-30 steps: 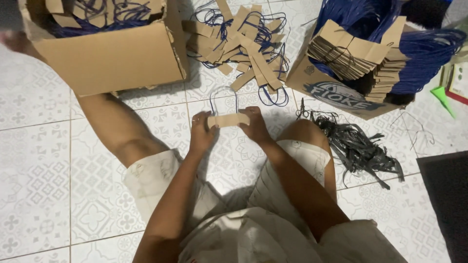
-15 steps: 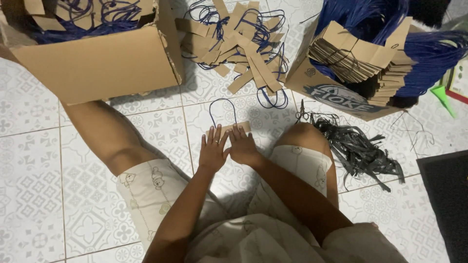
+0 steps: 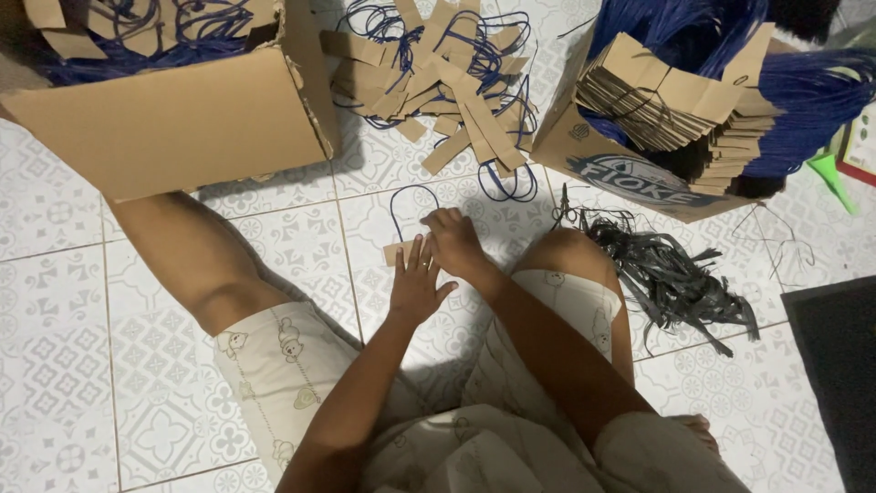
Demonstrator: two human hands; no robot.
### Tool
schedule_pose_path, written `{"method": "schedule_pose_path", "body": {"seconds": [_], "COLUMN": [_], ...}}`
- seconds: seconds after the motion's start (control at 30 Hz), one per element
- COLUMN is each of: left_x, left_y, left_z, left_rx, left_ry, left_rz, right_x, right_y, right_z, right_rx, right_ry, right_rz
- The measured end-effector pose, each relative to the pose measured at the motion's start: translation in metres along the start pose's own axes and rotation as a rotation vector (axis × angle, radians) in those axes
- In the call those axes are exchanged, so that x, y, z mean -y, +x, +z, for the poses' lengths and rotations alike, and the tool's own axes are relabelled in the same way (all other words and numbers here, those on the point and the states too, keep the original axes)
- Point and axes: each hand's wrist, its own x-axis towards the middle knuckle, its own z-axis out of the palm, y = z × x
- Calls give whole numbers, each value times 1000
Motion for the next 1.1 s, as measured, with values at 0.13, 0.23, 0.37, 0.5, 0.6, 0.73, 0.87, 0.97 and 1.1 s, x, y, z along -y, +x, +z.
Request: {"method": "schedule_pose_path", "body": {"seconds": [0.13, 0.23, 0.37, 0.5, 0.6, 0.73, 0.87, 0.97, 1.1], "left_x": [5, 8, 9, 4, 8, 2, 1, 0, 4], "left_y": [-11, -16, -13, -4, 2, -6, -16, -14, -11], "left_z": [-8, -11, -6, 10, 47, 13, -25, -22, -19], "left_rx": [46, 42, -51, -314, -68, 38, 71, 84, 7], "left_ry": [11, 25, -9, -112, 27, 21, 0, -33, -178], "left_rz": [4, 34, 61, 63, 47, 27, 30, 31, 14], "right_x": [-19, -26, -18, 13, 20, 1, -12, -103, -125], "right_y": [11, 24, 26, 25, 23, 33, 53, 44, 36], "right_z": [16, 8, 0, 6, 17, 15, -16, 19, -14], "right_rx": [112, 211, 62, 65, 221, 297, -47, -413, -534], "right_ry": [35, -23, -36, 134, 105, 197, 604, 1342, 1072], "right_rz": [121, 209, 94, 31, 52, 124, 270, 561, 1429]}}
